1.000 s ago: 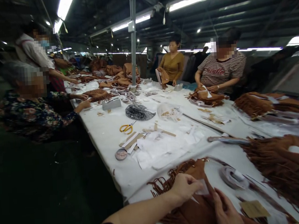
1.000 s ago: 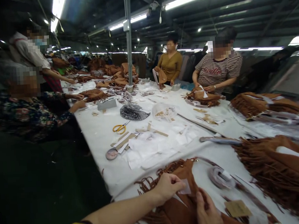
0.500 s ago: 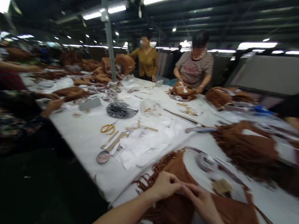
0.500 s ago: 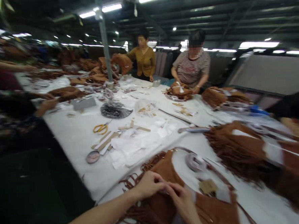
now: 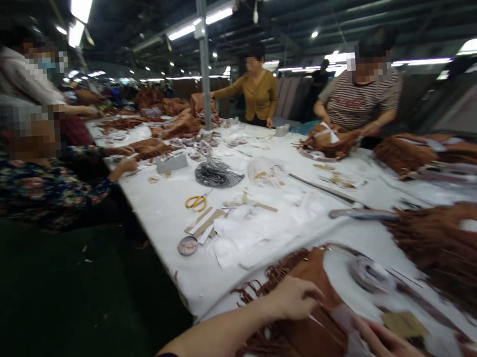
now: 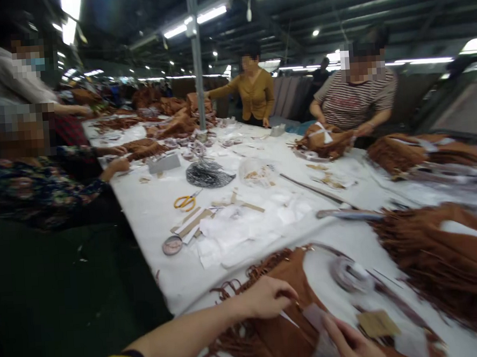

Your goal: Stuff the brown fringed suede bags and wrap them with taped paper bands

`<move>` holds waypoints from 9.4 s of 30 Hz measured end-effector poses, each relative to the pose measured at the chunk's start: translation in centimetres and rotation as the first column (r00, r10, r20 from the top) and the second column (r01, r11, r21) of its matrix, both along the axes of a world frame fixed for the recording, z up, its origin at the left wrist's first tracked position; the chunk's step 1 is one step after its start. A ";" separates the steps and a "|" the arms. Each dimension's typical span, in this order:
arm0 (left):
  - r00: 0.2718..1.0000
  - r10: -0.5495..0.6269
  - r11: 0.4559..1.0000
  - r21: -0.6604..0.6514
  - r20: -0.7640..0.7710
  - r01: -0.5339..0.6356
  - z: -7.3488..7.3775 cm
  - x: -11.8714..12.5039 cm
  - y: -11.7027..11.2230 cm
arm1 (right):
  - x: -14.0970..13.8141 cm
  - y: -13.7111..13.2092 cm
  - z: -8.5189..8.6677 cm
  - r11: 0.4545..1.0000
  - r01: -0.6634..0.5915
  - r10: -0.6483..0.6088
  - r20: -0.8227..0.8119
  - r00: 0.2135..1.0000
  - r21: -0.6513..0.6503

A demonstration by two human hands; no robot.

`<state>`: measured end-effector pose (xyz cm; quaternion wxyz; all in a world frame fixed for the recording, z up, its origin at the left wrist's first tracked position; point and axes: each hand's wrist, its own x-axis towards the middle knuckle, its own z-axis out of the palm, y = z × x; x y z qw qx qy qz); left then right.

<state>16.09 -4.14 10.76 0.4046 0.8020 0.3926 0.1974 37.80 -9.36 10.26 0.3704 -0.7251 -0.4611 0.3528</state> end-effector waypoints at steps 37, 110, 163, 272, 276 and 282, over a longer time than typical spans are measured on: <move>0.997 0.070 0.996 -0.062 -0.016 -0.071 -4.8 3.8 1.3 | -2.6 0.9 -2.8 0.942 0.330 -0.298 -0.617 0.728 -0.066; 0.923 -0.060 0.975 0.174 -0.381 0.135 -4.0 2.7 2.3 | -4.2 -0.1 -3.8 0.969 -0.160 0.145 0.086 0.986 0.189; 0.978 -0.177 0.979 0.080 -0.107 0.186 -3.6 1.4 1.7 | -4.0 1.5 -3.8 0.982 -0.147 0.152 -0.034 0.988 0.116; 0.983 0.043 0.906 -0.421 0.177 0.036 -5.3 3.6 1.8 | -4.4 0.0 -2.6 0.954 0.061 -0.099 0.116 0.988 0.295; 0.988 -0.011 0.917 -0.393 0.154 0.072 -5.3 3.2 0.7 | 2.5 -5.1 1.3 0.880 0.270 -0.390 0.271 0.880 0.390; 0.994 -0.020 0.913 -0.404 0.107 0.062 -9.1 2.8 1.8 | 15.6 -21.2 5.5 0.483 0.819 -0.864 0.323 0.387 0.310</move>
